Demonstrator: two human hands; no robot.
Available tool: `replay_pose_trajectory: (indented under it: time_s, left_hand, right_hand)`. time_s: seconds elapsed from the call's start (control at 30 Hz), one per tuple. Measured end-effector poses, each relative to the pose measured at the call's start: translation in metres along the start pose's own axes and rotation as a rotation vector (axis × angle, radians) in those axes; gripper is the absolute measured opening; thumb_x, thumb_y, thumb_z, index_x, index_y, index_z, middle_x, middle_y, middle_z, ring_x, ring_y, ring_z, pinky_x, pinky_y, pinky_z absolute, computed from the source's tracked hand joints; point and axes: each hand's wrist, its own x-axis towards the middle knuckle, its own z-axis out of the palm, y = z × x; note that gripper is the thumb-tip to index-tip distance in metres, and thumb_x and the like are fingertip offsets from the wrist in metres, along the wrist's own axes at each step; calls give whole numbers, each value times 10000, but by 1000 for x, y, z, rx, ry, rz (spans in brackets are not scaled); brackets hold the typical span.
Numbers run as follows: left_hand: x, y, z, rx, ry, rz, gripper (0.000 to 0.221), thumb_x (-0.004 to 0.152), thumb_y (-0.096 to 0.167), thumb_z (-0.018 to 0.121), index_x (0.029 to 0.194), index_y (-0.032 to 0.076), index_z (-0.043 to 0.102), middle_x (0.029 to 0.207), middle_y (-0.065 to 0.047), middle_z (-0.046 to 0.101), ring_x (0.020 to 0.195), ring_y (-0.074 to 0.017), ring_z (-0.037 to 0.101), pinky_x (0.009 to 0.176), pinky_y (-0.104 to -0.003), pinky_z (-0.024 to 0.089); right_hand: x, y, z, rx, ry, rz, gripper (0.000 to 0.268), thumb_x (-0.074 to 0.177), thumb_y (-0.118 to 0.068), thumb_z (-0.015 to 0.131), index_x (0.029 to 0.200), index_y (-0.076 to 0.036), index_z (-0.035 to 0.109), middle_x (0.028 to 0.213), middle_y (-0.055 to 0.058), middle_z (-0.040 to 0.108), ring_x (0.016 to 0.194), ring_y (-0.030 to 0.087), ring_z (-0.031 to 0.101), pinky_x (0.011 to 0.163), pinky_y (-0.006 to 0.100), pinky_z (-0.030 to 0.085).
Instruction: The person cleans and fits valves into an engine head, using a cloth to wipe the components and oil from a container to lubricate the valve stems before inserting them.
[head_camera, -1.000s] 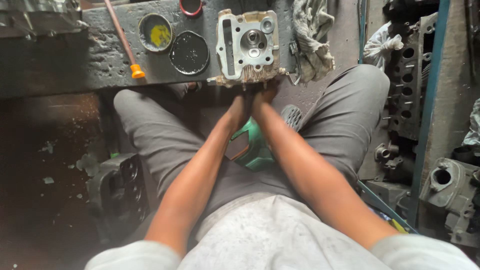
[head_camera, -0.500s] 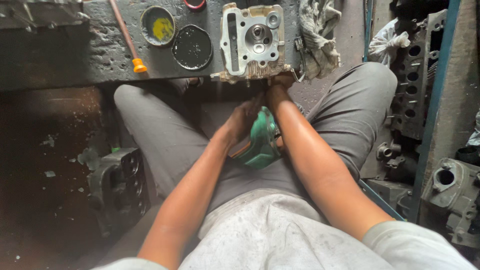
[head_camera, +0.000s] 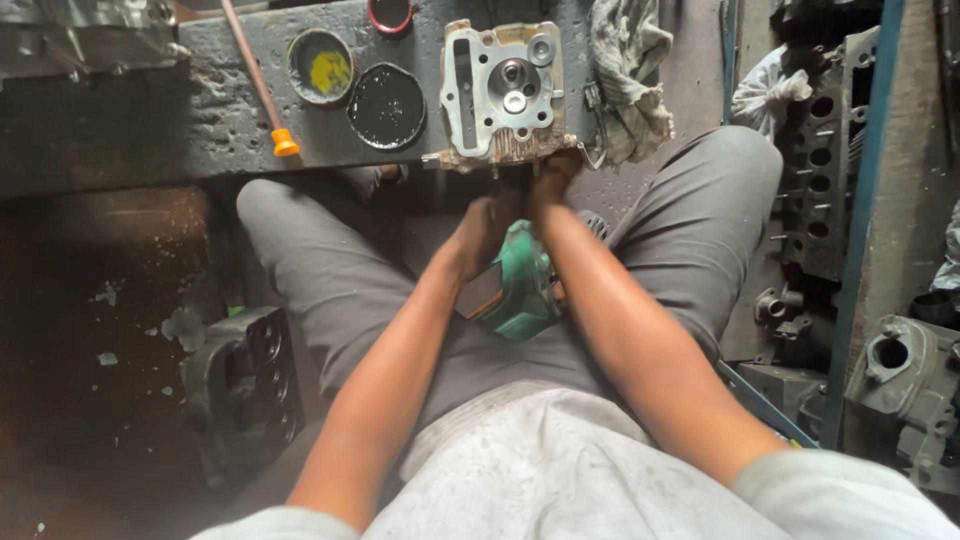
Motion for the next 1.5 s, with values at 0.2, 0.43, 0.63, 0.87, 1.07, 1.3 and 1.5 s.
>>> replay_pose_trajectory:
  time_s: [0.2,0.43,0.63,0.87,1.07,1.3,1.5]
  left_hand:
    - [31,20,0,579,400,-5,632,1053,457,370,1457,1,536,1454,-146,571,1351,-261,503,1086,-353,395]
    - [-80,26,55,815,-163,295,435,1059,330,471,1376,53,580,1420,-125,591,1293,-213,533,1076,-317,423]
    - [-161,128,123,1069,648,358,306,965,300,624,992,19,741,868,-156,774,807,-254,746,757,-382,579]
    - [-191,231,102,1564,1072,866,558,924,137,750,1423,180,503,950,-170,726,877,-396,716,793,-514,535]
    - [-176,260,97,1711,1088,399,677,833,122,791,1408,323,498,940,-221,723,943,-457,699,815,-559,533]
    - [-174,272,101,1782,1039,301,568,826,147,821,1315,281,566,1018,-213,716,1014,-441,684,859,-543,530]
    - [-176,272,107,1792,1030,287,529,819,150,829,1276,247,580,1025,-207,717,1027,-437,682,871,-530,533]
  right_hand:
    - [-23,16,-3,-24,-48,-7,234,983,-219,568,1083,-23,647,897,39,608,755,139,546,625,324,474]
    - [8,31,-4,75,-21,62,226,983,-215,573,1079,-24,647,890,34,606,748,136,545,618,321,473]
    - [-4,21,-14,192,-48,155,219,982,-211,577,1075,-26,647,884,30,605,743,133,544,612,318,472]
    - [-67,-35,-77,-57,-348,117,202,972,-164,611,1084,-10,678,820,21,570,708,135,476,588,326,392]
    - [-94,-64,-98,-505,-453,-479,217,931,-100,640,1112,16,667,905,122,689,813,243,631,716,373,488]
    - [-98,-65,-76,-605,-637,-742,261,909,-30,696,1157,13,624,988,217,729,952,350,710,802,414,545]
    - [-86,-54,-74,-610,-580,-658,225,786,40,718,999,2,658,907,184,757,876,252,759,750,377,560]
